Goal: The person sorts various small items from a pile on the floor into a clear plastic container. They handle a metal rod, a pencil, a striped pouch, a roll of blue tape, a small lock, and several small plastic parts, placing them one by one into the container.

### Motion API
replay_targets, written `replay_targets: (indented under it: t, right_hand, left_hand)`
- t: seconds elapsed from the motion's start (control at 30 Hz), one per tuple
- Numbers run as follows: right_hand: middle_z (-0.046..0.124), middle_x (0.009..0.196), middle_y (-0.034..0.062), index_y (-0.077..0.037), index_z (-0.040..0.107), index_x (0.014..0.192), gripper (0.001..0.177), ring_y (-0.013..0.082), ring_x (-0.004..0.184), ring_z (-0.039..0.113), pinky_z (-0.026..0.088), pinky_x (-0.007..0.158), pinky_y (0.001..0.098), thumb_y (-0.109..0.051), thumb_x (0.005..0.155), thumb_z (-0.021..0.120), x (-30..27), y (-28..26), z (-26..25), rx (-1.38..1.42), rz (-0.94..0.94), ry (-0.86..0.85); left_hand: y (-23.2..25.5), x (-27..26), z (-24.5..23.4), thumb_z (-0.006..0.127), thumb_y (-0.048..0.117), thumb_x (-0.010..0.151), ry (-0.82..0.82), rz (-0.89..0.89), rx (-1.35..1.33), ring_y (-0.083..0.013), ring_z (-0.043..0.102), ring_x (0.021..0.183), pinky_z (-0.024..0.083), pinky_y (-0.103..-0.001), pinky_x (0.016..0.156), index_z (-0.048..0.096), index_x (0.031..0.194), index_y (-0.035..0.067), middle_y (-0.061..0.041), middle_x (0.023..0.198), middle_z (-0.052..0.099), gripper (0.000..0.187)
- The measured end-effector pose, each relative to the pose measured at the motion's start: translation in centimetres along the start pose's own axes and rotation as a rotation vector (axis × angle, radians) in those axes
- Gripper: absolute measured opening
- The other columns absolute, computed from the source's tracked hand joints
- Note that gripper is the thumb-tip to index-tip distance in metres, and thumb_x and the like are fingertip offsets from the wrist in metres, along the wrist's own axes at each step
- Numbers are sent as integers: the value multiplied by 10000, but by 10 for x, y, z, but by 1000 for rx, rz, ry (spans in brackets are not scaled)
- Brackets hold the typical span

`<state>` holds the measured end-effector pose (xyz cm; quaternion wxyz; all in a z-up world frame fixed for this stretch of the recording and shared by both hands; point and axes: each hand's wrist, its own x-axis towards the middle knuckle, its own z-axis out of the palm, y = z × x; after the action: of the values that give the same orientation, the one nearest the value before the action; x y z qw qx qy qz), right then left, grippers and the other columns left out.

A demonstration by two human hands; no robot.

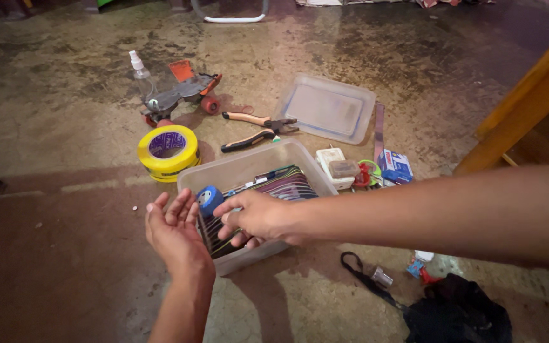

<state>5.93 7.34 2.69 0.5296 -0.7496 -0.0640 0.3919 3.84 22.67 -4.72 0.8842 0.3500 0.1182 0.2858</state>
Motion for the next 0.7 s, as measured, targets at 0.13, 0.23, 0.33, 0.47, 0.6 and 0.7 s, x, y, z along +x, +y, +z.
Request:
replay_targets:
  t: [0.13,0.23,0.33,0.47,0.6,0.7]
  right_hand:
    - [716,1057,65,-112,540,1410,426,116,746,645,525,590,271,-134,991,467,-4,6,-12,-62,-16,5]
    - [714,1029,60,-95,579,1363,389,117,743,651,541,594,282,-147,997,460,-12,14,-24,-96,-65,33]
    - [694,980,54,-68,634,1290,334,114,724,647,544,592,295,-176,1010,487,-27,25,-44,-135,-168,93]
    - [714,913,53,-47,689,1188,271,99,752,661,560,659,306,-212,1036,538,-65,56,-79,-388,-431,308]
    - [697,850,96,-54,707,1132,234,202,758,684,553,696,381,-191,988,583,-110,103,-117,-530,-412,425]
    - [645,998,141,-35,619,1131,234,338,1009,645,518,869,450,-70,900,617,-132,136,-141,-870,-707,502]
  left_hand:
    - [0,1,-1,378,375,1081,-14,-9,-16,-263,681,1050,538,-380,947,477,1291,14,-214,1147,682,429]
    - [5,-2,4,430,321,1065,-20,-3,44,-233,679,1016,534,-350,914,513,1275,20,-180,1113,693,376]
    - [5,-14,24,501,221,1039,-84,88,279,-190,660,988,503,-313,869,569,1230,15,-137,1095,712,289]
    - [1,-61,57,596,113,1008,-271,228,696,-194,642,979,510,-297,897,644,1140,11,-101,1050,696,173]
    - [-13,-116,94,632,8,852,-672,383,961,-280,682,996,516,-376,862,689,1083,50,-122,1028,734,241]
    - [-34,-144,120,613,-37,781,-999,344,1014,-334,668,1022,532,-415,846,697,1087,81,-146,1042,716,339]
